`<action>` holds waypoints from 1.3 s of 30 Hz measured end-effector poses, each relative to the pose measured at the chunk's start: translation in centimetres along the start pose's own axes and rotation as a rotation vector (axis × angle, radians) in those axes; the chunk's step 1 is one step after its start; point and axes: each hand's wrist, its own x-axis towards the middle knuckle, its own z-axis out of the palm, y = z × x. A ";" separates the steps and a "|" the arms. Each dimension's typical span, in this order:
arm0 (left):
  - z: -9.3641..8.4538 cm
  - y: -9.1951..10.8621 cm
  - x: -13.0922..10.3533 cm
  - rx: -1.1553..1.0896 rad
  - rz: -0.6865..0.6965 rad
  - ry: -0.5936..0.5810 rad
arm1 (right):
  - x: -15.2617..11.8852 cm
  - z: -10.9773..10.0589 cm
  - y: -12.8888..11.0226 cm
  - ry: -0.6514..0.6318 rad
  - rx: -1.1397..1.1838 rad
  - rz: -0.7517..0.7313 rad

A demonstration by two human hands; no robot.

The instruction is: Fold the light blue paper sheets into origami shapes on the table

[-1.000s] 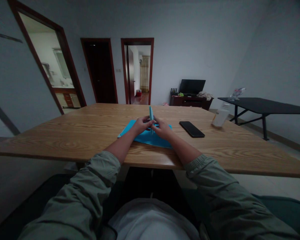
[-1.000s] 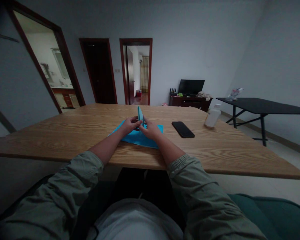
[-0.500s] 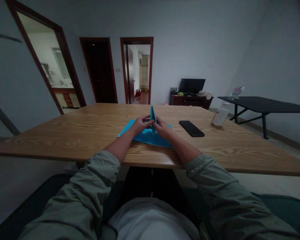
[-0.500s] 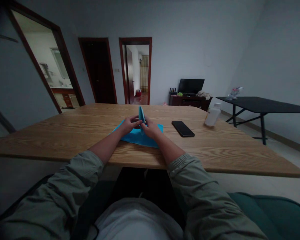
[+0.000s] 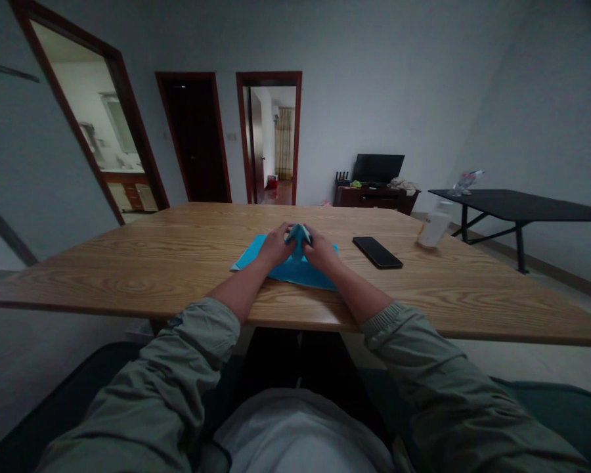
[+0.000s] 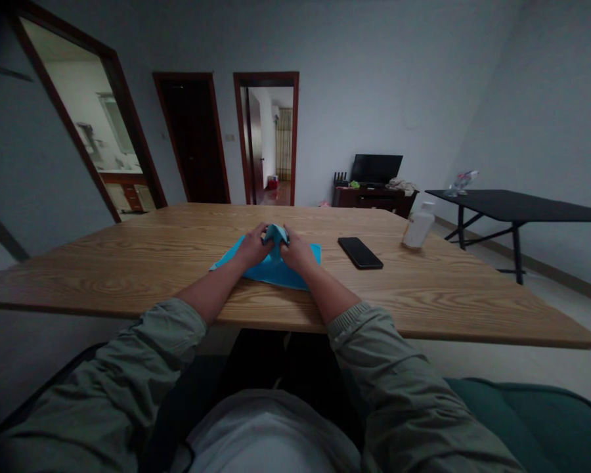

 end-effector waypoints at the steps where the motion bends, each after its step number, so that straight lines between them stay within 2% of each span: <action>1: 0.0 0.3 0.0 0.058 0.010 0.021 | 0.1 0.2 -0.2 0.030 -0.028 0.019; 4: 0.3 1.2 -0.1 0.206 -0.007 0.076 | 0.3 0.6 -1.0 0.076 -0.104 0.080; 7: 0.4 1.6 -0.1 0.288 -0.041 0.077 | 0.3 0.6 -1.6 0.083 -0.157 0.122; 13: 0.1 0.6 0.0 0.264 -0.078 0.064 | 0.6 0.2 -0.5 0.118 -0.149 0.114; 17: -0.1 -0.1 0.2 0.076 -0.084 0.077 | 0.8 -0.1 0.5 0.154 -0.066 0.092; 22: -0.3 -0.6 0.6 -0.380 -0.205 -0.069 | 0.7 -0.5 0.8 0.159 0.066 -0.014; 26: -0.7 -0.8 0.9 -0.595 -0.301 -0.110 | 0.8 -0.9 0.8 0.145 0.115 -0.095; 29: -1.1 -0.8 0.9 -0.729 -0.368 -0.178 | 0.8 -1.1 0.9 0.115 0.119 -0.087; 32: -1.6 -0.7 0.6 -0.878 -0.397 -0.305 | 0.7 -1.4 1.1 0.094 0.115 -0.051; 35: -1.9 -0.6 0.4 -0.963 -0.419 -0.354 | 0.7 -1.5 1.1 0.080 0.114 -0.032; 39: -1.6 -0.6 0.4 -0.878 -0.446 -0.292 | 0.7 -1.5 1.1 0.057 0.117 -0.043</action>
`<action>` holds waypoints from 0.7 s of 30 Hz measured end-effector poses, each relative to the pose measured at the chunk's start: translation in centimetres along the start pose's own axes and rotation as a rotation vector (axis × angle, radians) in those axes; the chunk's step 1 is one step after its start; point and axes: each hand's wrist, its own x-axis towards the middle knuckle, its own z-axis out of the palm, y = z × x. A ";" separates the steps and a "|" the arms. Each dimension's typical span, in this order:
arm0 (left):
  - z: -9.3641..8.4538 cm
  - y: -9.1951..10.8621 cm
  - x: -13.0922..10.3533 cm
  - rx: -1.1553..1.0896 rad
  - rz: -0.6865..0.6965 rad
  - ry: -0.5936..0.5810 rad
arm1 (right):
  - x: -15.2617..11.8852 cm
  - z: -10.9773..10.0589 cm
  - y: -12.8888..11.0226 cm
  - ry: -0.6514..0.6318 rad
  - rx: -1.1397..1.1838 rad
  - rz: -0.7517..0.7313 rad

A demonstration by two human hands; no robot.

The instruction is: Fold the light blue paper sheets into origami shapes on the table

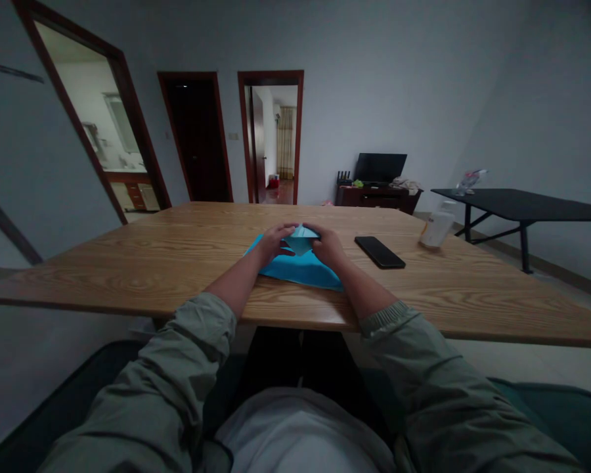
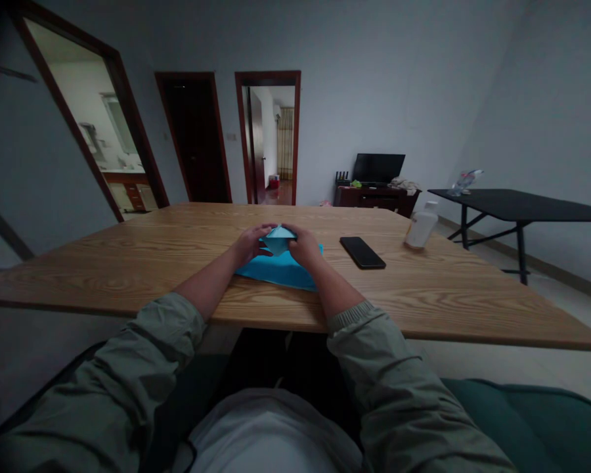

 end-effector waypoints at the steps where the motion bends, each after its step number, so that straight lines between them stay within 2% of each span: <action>1: 0.1 -0.1 0.1 0.021 0.007 0.013 | 0.0 0.0 0.1 -0.005 -0.004 -0.001; 5: 0.1 -0.6 0.4 0.043 0.079 0.030 | 0.1 0.2 0.6 -0.038 0.029 0.018; 10: -0.4 -1.4 0.8 0.039 0.120 0.084 | -0.3 0.0 1.2 -0.156 0.236 0.102; 16: -1.1 -1.9 1.5 0.075 0.182 0.204 | -0.6 -0.7 1.6 -0.283 0.346 0.093; 21: -1.3 -2.4 1.9 0.129 0.203 0.175 | -0.2 -0.3 2.2 -0.246 0.324 0.090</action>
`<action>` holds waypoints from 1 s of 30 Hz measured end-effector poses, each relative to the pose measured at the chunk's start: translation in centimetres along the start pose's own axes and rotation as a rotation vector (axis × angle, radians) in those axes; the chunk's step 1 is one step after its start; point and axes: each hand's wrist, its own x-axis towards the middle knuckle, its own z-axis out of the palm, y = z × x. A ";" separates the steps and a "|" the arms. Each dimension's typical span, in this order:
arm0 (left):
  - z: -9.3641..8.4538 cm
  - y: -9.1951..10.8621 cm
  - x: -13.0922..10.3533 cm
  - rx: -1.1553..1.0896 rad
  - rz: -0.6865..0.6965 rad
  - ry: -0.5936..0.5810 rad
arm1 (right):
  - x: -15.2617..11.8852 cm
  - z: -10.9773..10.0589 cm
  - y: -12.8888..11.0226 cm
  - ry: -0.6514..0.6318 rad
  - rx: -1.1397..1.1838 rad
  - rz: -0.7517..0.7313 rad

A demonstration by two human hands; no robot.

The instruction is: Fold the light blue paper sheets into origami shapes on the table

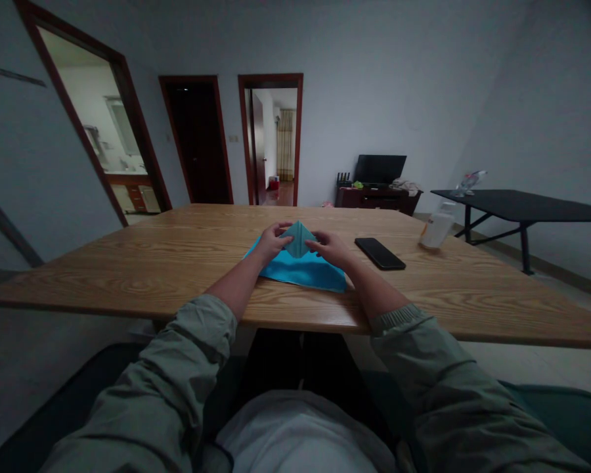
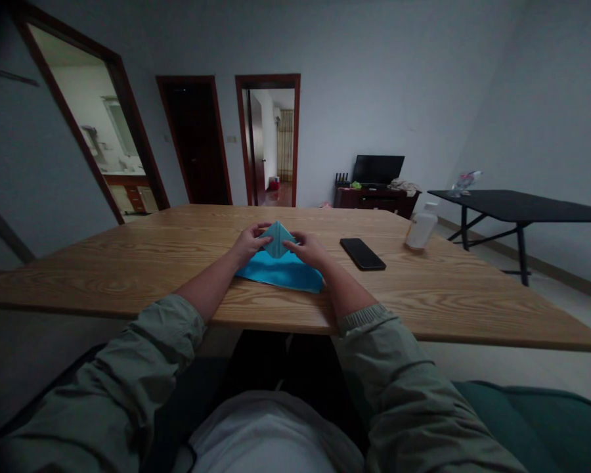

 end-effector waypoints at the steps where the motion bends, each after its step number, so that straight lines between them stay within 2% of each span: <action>1: 0.0 -0.1 0.0 0.027 0.004 -0.017 | 0.1 0.1 0.1 0.006 -0.022 -0.008; 7: 0.1 -0.1 -0.3 0.268 0.086 -0.164 | 0.2 0.2 0.3 -0.004 -0.117 -0.061; 10: 0.1 0.0 -0.5 0.351 0.108 -0.202 | 0.1 0.1 0.0 -0.015 -0.169 -0.057; 15: 0.2 0.5 -0.8 0.430 0.081 -0.245 | 0.1 0.1 -0.1 -0.028 -0.246 -0.080; 19: 0.1 0.3 -0.9 0.488 0.019 -0.335 | 0.3 0.2 1.0 -0.068 -0.235 -0.065; 23: -0.1 -0.4 -0.8 0.530 0.041 -0.339 | 0.3 0.3 2.0 -0.131 -0.218 -0.017; 30: -0.2 -0.4 -0.7 0.600 0.109 -0.327 | 0.3 0.4 2.0 -0.110 -0.255 -0.053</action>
